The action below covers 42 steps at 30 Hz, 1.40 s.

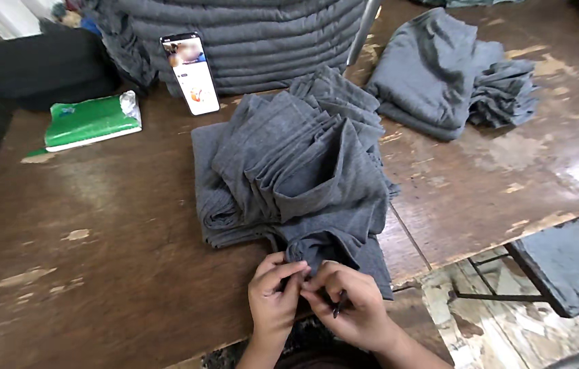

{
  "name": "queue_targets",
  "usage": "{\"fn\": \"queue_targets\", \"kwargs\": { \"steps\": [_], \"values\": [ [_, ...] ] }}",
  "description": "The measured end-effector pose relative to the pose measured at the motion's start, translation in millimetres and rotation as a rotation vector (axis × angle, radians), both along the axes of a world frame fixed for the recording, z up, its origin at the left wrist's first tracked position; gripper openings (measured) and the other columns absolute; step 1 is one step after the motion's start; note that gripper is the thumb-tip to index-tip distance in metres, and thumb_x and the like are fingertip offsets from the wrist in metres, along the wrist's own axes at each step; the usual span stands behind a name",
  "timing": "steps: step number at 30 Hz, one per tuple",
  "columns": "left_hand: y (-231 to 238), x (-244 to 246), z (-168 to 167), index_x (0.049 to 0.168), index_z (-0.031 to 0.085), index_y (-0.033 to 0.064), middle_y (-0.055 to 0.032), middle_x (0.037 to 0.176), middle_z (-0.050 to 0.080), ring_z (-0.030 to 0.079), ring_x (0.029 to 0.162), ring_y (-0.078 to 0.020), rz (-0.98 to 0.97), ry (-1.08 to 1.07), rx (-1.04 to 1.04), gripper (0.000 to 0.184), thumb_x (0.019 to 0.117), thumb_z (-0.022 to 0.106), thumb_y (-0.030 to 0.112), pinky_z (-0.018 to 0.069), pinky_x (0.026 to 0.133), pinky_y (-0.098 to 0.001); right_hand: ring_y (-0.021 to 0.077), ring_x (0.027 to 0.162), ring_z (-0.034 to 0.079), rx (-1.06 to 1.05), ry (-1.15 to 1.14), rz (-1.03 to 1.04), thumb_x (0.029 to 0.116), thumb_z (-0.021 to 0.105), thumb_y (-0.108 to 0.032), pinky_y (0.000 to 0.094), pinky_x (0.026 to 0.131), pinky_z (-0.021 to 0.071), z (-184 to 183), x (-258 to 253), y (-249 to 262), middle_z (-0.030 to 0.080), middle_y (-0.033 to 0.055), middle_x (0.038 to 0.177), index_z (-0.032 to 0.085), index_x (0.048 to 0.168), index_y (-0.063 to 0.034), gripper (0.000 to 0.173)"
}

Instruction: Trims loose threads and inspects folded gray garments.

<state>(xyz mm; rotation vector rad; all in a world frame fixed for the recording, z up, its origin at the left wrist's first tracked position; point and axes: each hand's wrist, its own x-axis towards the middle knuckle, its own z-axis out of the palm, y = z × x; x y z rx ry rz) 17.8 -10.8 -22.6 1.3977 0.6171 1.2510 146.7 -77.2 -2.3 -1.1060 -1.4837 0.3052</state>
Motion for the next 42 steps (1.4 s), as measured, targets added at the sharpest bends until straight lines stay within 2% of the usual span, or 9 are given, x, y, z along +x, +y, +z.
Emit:
{"fn": "queue_targets", "kwargs": {
  "steps": [3,5,7,14,28,32,35,39,42],
  "values": [
    [2.6,-4.9,1.6,0.100,0.079,0.0147,0.0054,0.107,0.074,0.069,0.097,-0.0029,-0.029,-0.042,-0.098,0.011,0.0931,0.073,0.010,0.0590,0.084,-0.0196,0.0061,0.079,0.059,-0.135,-0.006,0.002,0.0955,0.066,-0.014,0.0165,0.073,0.0511,-8.3,11.5,0.0,0.061,0.0063,0.085,0.055,0.091,-0.0040,0.016],
    [3.9,-6.1,0.5,0.099,0.079,0.0177,0.0070,0.105,0.075,0.070,0.095,-0.0028,-0.026,-0.082,-0.194,0.008,0.0955,0.071,0.019,0.0595,0.084,-0.0215,0.0022,0.067,0.050,-0.267,-0.052,-0.040,0.0999,0.064,-0.033,0.0149,0.062,0.0432,-16.2,20.0,-0.2,0.053,0.0028,0.073,0.054,0.088,-0.0035,0.034],
    [5.0,-6.3,1.9,0.096,0.078,0.0169,0.0054,0.100,0.076,0.071,0.090,-0.0049,-0.032,-0.135,-0.312,0.008,0.0948,0.073,0.022,0.0612,0.083,-0.0253,0.0027,0.061,0.046,-0.347,-0.118,-0.048,0.1022,0.060,-0.041,0.0168,0.056,0.0406,-16.8,23.0,-3.7,0.049,0.0014,0.069,0.054,0.087,-0.0044,0.040],
    [6.9,-8.2,7.5,0.086,0.077,0.0149,-0.0001,0.088,0.075,0.073,0.085,-0.0089,-0.113,-0.359,-0.573,0.011,0.0865,0.081,0.025,0.0612,0.084,-0.0291,0.0131,0.052,0.051,-0.406,-0.411,-0.205,0.1011,0.056,-0.043,0.0284,0.047,0.0439,-12.5,11.8,-10.3,0.051,0.0017,0.061,0.059,0.082,-0.0078,0.040],
    [6.2,-12.4,2.7,0.088,0.077,0.0152,0.0005,0.104,0.074,0.070,0.095,-0.0066,-0.217,-0.330,-0.418,0.009,0.0892,0.078,0.025,0.0587,0.086,-0.0254,0.0159,0.047,0.053,-0.399,-0.453,-0.254,0.1063,0.043,-0.042,0.0339,0.042,0.0420,-5.0,3.2,5.8,0.049,0.0008,0.056,0.060,0.083,-0.0089,0.044],
    [6.4,-12.4,2.5,0.090,0.073,0.0161,0.0006,0.101,0.074,0.070,0.095,-0.0077,-0.207,-0.333,-0.429,0.011,0.0916,0.076,0.026,0.0585,0.087,-0.0270,0.0127,0.051,0.052,-0.446,-0.313,-0.159,0.1086,0.038,-0.044,0.0326,0.046,0.0428,-1.9,10.3,2.0,0.049,0.0005,0.058,0.059,0.086,-0.0083,0.047],
    [6.3,-12.5,3.5,0.089,0.068,0.0176,-0.0017,0.102,0.073,0.071,0.096,-0.0101,-0.211,-0.365,-0.457,0.010,0.0935,0.073,0.025,0.0585,0.088,-0.0284,0.0044,0.057,0.047,-0.340,-0.163,-0.131,0.1061,0.050,-0.041,0.0213,0.053,0.0414,1.8,16.8,0.1,0.047,-0.0013,0.064,0.055,0.088,-0.0062,0.039],
    [6.9,-12.5,2.9,0.090,0.068,0.0163,-0.0030,0.103,0.073,0.071,0.096,-0.0104,-0.215,-0.366,-0.439,0.007,0.0939,0.072,0.021,0.0584,0.088,-0.0282,0.0030,0.081,0.057,-0.129,0.001,-0.075,0.0954,0.066,-0.016,0.0136,0.072,0.0478,2.9,16.1,9.4,0.063,0.0089,0.095,0.057,0.095,-0.0005,0.018],
    [6.0,-10.5,2.6,0.090,0.067,0.0156,-0.0020,0.099,0.073,0.071,0.092,-0.0092,-0.158,-0.319,-0.432,0.009,0.0905,0.077,0.016,0.0595,0.085,-0.0271,0.0076,0.094,0.066,-0.077,-0.012,-0.101,0.0934,0.070,-0.012,0.0179,0.082,0.0541,-1.5,11.1,17.3,0.070,0.0146,0.112,0.060,0.102,0.0016,0.019]
  ]
}}
